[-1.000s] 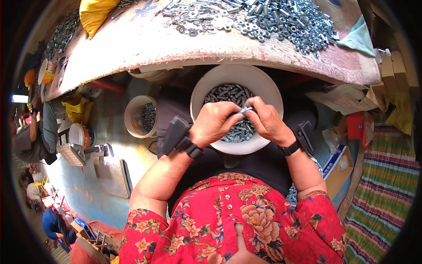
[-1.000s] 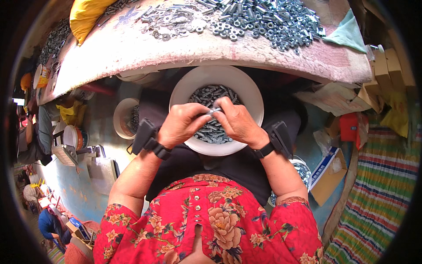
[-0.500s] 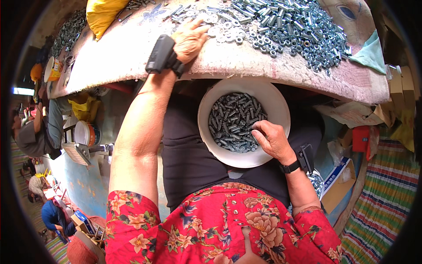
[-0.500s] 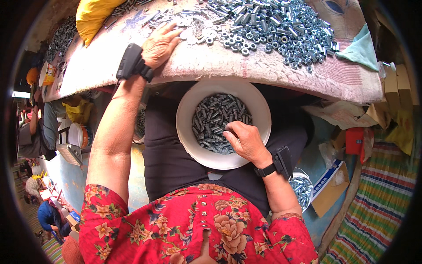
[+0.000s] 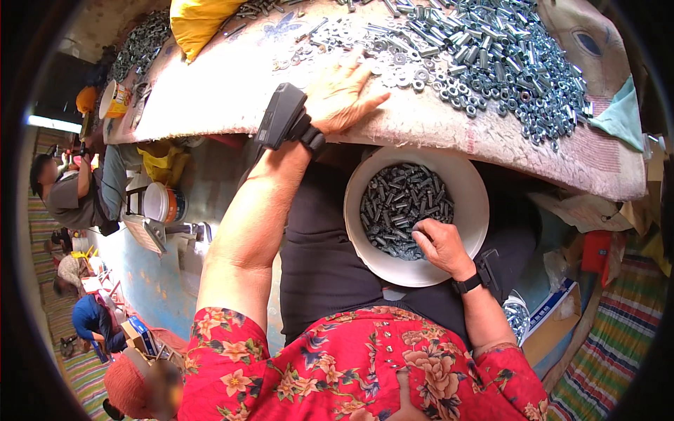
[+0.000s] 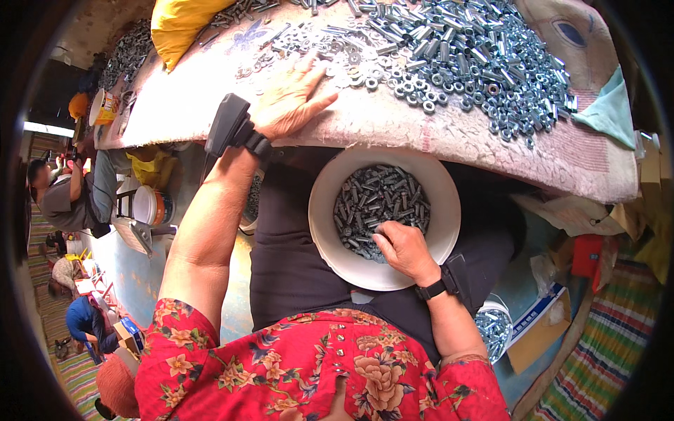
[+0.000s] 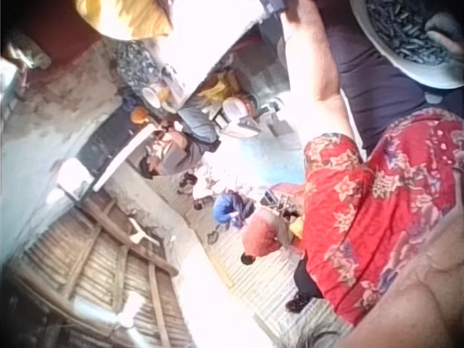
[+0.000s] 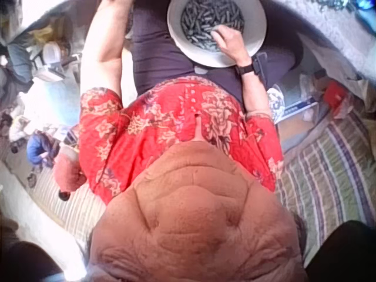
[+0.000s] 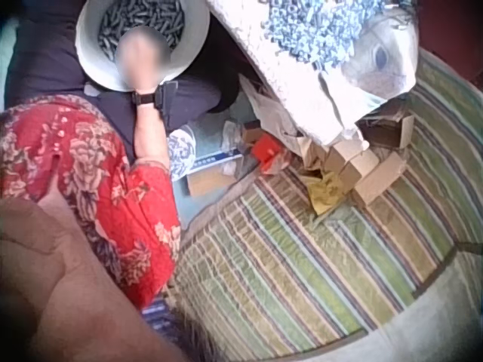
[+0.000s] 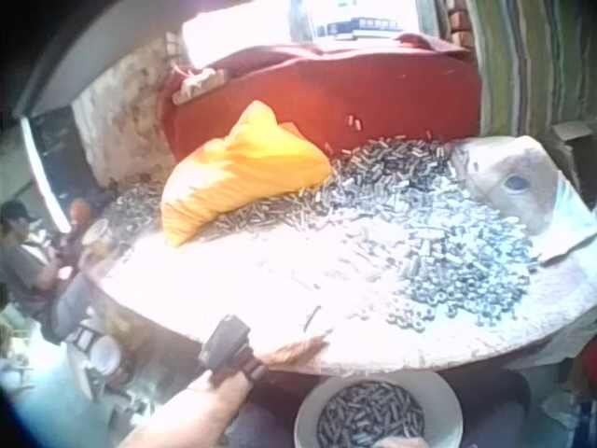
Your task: The user is manually assembling metal bolts, washers, and nuts by hand.
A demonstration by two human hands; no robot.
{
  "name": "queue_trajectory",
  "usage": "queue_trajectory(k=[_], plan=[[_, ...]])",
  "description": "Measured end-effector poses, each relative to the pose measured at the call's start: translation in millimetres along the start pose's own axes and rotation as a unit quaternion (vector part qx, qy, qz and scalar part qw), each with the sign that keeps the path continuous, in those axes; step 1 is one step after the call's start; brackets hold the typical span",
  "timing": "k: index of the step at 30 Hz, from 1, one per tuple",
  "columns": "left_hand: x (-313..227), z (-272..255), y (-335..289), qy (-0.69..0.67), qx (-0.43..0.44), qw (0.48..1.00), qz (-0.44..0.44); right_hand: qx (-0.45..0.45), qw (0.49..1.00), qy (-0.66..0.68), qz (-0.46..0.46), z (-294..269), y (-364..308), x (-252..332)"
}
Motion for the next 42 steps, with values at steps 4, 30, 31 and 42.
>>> queue_trajectory(k=[4,30,31,42], plan=[[39,-16,35,-0.376,-0.194,0.906,-0.009,-0.036,0.999,0.022,0.024,-6,-6,-11],[73,-8,-122,-0.754,-0.084,0.625,-0.186,-0.175,0.969,-0.096,-0.145,-108,114,89],[67,3,-139,-0.766,-0.076,0.600,-0.220,-0.192,0.959,-0.138,-0.155,-117,133,86],[28,59,-190,-0.851,-0.051,0.417,-0.315,-0.060,0.885,-0.434,-0.157,-127,255,16]])
Point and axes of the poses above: each hand's wrist, its own y-axis towards the middle knuckle, its own z-axis out of the palm, x = y × z, the point moved 5 cm from there along y, towards the middle knuckle, and after that the axes turned 4 degrees about -z, right-handed, at the moved point
